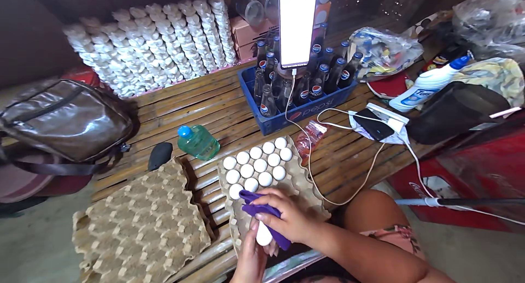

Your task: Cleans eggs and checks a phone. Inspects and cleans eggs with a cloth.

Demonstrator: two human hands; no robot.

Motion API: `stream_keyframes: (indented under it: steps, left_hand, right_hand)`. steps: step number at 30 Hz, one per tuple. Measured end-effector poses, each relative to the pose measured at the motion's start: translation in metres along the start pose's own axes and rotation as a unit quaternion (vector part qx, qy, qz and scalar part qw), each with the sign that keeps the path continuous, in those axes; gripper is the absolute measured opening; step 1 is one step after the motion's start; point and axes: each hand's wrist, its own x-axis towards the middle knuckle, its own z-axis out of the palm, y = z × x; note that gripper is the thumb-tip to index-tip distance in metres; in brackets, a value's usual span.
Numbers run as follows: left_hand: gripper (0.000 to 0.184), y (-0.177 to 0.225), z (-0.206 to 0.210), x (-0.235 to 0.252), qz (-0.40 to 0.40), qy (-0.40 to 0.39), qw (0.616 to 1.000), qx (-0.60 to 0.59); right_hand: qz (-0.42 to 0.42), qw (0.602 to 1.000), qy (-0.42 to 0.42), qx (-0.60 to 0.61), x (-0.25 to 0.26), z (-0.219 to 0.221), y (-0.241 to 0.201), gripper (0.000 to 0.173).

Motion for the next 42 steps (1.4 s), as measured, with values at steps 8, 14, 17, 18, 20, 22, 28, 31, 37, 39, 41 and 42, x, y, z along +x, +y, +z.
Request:
stream_keyframes:
  steps: [8,14,17,18,20,22,28,31,37,39,41,42]
  left_hand:
    - [0.056,0.008,0.007,0.000,-0.003,0.094,0.994,-0.053]
    - [0.049,0.007,0.010,-0.001,-0.002,0.084,0.996,-0.038]
    - [0.041,0.001,0.004,0.000,0.002,0.027,1.000,-0.006]
    - [0.043,-0.001,0.002,0.000,0.001,0.015,1.000,0.001]
    - [0.047,-0.002,-0.001,0.000,-0.002,0.002,1.000,0.010]
    - [0.047,-0.002,-0.001,0.000,0.000,-0.001,1.000,0.011]
    - [0.045,0.002,0.004,0.000,0.011,0.074,0.997,-0.021]
    - [0.051,0.001,0.003,0.000,0.019,0.084,0.996,-0.005]
    - [0.052,-0.003,-0.002,0.000,0.018,-0.002,0.999,0.040]
    - [0.050,-0.004,-0.005,0.000,0.022,-0.020,0.999,0.038]
    - [0.048,0.000,-0.001,-0.001,0.024,0.009,0.999,0.036]
    - [0.046,0.002,0.001,-0.002,0.025,0.029,0.999,0.033]
  right_hand:
    - [-0.054,0.996,-0.044,-0.054,-0.005,0.007,-0.004,0.028]
    - [-0.062,0.997,-0.017,-0.041,-0.003,0.006,0.001,0.029]
    - [-0.020,1.000,0.008,-0.019,-0.002,0.004,0.002,0.030]
    - [-0.010,1.000,0.016,-0.015,-0.001,0.003,0.003,0.030]
    - [0.003,1.000,0.022,-0.009,-0.001,0.002,0.003,0.031]
    - [0.002,1.000,0.020,-0.007,-0.001,0.002,0.004,0.032]
    - [-0.059,0.997,-0.018,-0.049,-0.005,0.008,0.001,0.029]
    - [-0.088,0.993,-0.029,-0.073,-0.005,0.009,0.002,0.028]
    - [-0.059,0.995,0.070,-0.033,0.000,0.004,0.007,0.035]
    - [-0.049,0.996,0.072,-0.023,0.000,0.004,0.006,0.033]
    - [-0.055,0.996,0.068,-0.017,-0.002,0.006,0.005,0.030]
    - [-0.065,0.996,0.065,-0.010,-0.002,0.009,0.006,0.030]
